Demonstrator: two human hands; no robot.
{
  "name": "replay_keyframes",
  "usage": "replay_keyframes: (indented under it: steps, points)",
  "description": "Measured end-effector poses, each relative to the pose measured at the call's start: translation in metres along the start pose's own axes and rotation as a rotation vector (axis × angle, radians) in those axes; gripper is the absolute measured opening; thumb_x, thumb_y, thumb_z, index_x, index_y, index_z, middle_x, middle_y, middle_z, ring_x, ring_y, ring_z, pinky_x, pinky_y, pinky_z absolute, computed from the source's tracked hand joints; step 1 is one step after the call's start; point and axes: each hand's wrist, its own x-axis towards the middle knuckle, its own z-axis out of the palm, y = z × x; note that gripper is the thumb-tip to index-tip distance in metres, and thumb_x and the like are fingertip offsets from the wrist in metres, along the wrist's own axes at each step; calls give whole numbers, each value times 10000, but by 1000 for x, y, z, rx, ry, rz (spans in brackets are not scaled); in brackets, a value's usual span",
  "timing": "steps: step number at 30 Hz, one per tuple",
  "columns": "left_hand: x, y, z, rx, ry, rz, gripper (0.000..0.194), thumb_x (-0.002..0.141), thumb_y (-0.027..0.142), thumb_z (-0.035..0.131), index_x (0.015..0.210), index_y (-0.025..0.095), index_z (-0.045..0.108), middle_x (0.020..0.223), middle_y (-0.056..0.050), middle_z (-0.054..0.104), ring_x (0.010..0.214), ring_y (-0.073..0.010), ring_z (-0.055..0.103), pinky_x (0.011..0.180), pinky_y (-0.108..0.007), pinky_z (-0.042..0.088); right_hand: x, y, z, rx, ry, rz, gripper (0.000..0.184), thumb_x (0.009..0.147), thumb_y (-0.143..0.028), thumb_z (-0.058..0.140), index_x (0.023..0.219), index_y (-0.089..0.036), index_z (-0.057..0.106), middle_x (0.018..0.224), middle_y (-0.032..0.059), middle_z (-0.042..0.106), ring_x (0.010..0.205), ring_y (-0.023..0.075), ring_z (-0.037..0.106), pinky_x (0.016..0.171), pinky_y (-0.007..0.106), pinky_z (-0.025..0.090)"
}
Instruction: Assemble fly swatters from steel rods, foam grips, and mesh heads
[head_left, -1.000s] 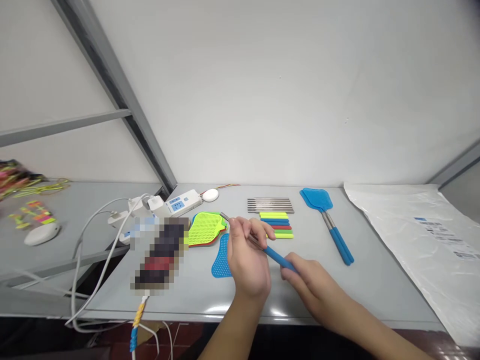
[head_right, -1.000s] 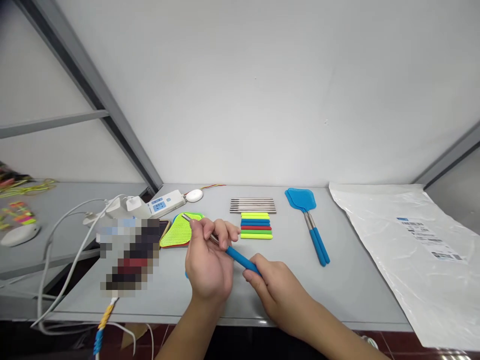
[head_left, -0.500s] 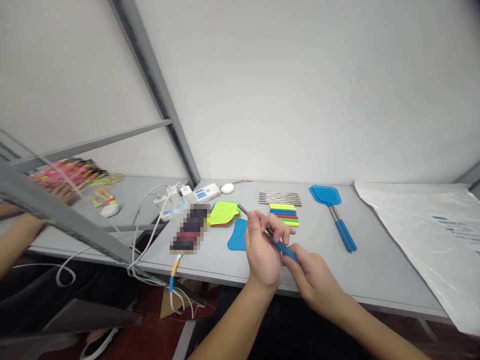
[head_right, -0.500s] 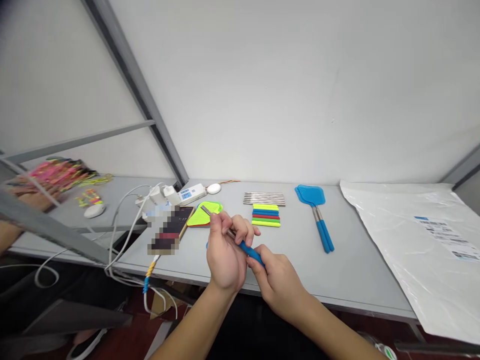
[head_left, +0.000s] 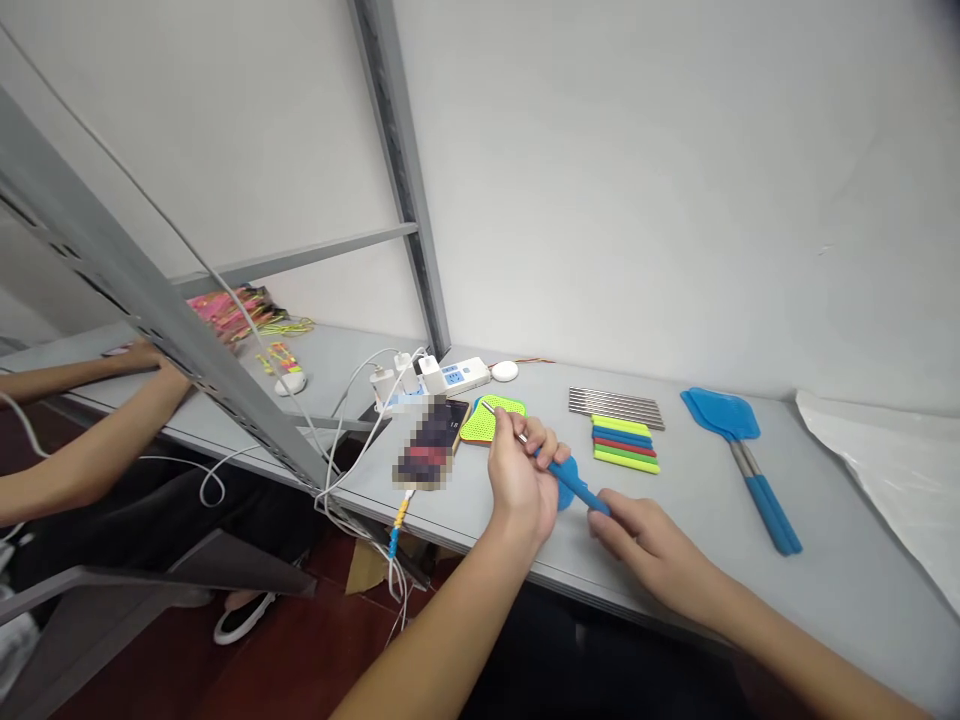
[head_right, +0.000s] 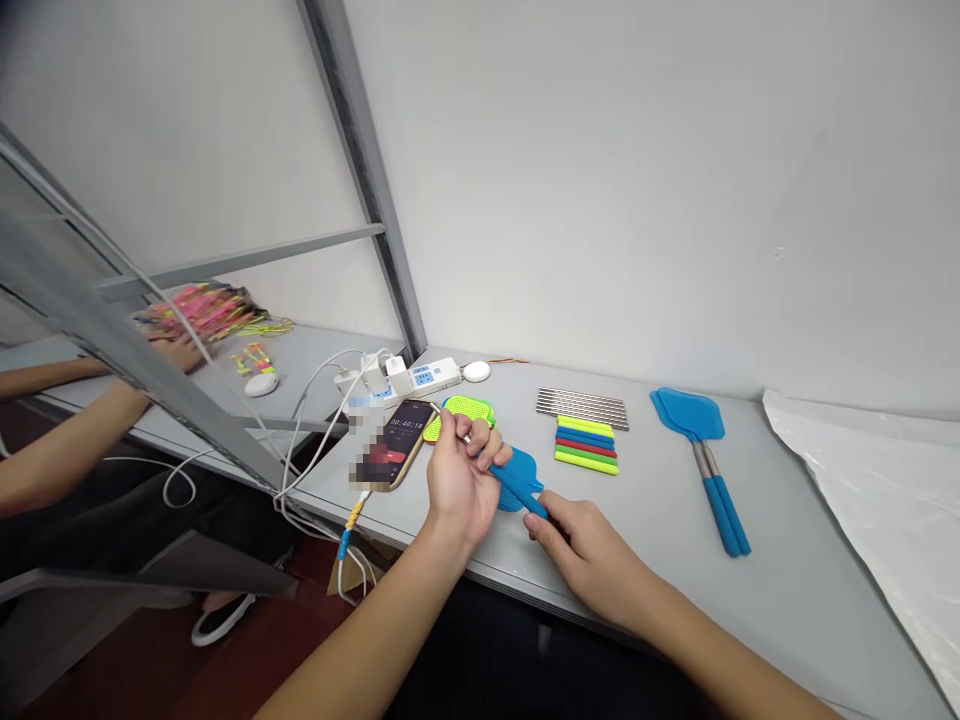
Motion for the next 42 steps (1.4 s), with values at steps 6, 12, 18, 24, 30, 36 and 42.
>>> replay_keyframes:
  steps: [6,12,18,24,30,36,42]
  points:
    - [8,-5,-15,18,53,-28,425,863,563,533,718,201,363,589,77,227,433,-51,209,422,-190,226,18,7,4,32,-128,16,399,974,-436,352,652,-202,384,601,-52,391,578,108,373,556,253,303]
    - [14,1,-19,54,132,50,431,851,571,545,721,208,354,577,85,212,414,-47,186,397,-184,212,30,13,11,-78,-138,-40,388,977,-418,338,650,-210,339,615,-48,387,583,112,367,570,266,299]
    - [13,8,-15,86,152,97,431,839,562,568,714,206,361,580,83,249,414,-47,226,399,-178,248,34,26,19,-269,-107,-122,377,983,-396,333,662,-211,405,594,-34,454,548,119,425,557,273,308]
    - [11,9,-12,143,105,62,408,840,536,578,715,199,384,584,79,272,410,-42,241,384,-168,207,30,37,23,-454,-61,-173,400,981,-424,351,682,-206,504,631,-4,568,590,137,531,565,265,347]
    - [14,42,-5,189,-17,148,358,887,484,505,702,199,393,563,73,280,386,-48,263,370,-163,197,32,45,13,-593,31,-159,225,954,-387,438,988,-222,586,898,40,643,819,187,599,682,300,428]
    - [15,63,-3,259,-27,169,375,885,499,494,688,195,397,556,73,295,371,-48,277,355,-157,218,31,46,12,-785,94,-160,226,946,-374,440,965,-198,580,880,58,602,785,203,572,654,320,428]
    - [7,43,-18,362,-52,-72,433,868,568,491,684,186,407,550,81,298,363,-32,234,345,-144,190,13,38,14,-908,115,-273,301,950,-368,432,740,-193,558,785,61,560,748,209,513,669,346,396]
